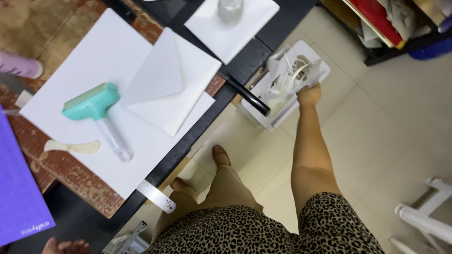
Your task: Folding paper envelopes, applying glue, and using a cutting machine
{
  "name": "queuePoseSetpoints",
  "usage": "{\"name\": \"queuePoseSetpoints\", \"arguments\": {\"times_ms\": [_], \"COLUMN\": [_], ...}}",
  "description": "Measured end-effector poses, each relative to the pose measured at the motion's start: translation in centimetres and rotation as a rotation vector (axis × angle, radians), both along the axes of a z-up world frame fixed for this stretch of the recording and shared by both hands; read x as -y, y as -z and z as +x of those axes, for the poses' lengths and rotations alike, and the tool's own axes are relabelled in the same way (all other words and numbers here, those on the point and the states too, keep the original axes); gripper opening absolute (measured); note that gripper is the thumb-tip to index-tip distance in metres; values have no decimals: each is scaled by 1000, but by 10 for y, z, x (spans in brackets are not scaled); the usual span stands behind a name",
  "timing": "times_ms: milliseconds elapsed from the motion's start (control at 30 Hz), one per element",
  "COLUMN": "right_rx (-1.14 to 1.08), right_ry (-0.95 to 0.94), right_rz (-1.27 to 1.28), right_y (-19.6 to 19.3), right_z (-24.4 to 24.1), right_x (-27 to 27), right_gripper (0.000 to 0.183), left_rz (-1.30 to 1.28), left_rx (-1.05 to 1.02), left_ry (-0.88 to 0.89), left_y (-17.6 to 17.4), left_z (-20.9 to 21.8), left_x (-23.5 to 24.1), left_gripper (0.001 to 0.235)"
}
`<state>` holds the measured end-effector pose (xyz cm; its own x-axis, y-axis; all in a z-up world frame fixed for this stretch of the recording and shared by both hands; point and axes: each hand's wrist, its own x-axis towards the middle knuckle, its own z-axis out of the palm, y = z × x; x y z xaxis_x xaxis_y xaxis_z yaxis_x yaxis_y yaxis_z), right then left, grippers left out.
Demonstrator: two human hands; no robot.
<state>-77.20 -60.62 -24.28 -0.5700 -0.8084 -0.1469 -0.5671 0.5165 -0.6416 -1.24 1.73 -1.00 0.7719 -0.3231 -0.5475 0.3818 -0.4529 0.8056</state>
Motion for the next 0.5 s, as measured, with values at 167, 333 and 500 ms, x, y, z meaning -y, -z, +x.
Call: {"name": "queuePoseSetpoints", "arguments": {"times_ms": [167,333,500], "right_rx": [200,-43,65], "right_ry": [-32,-119,-540], "right_rz": [60,-674,-1115], "right_y": [-37,-102,-306], "right_z": [25,37,198], "right_x": [1,9,-83], "right_gripper": [72,63,40], "left_rz": [-19,-126,-55], "left_rx": [723,1133,1284], "left_ry": [-65,645,1105], "left_y": [-48,-131,-146], "left_z": [-182,-215,-219], "left_x": [92,179,222], "left_gripper": [32,26,38]}}
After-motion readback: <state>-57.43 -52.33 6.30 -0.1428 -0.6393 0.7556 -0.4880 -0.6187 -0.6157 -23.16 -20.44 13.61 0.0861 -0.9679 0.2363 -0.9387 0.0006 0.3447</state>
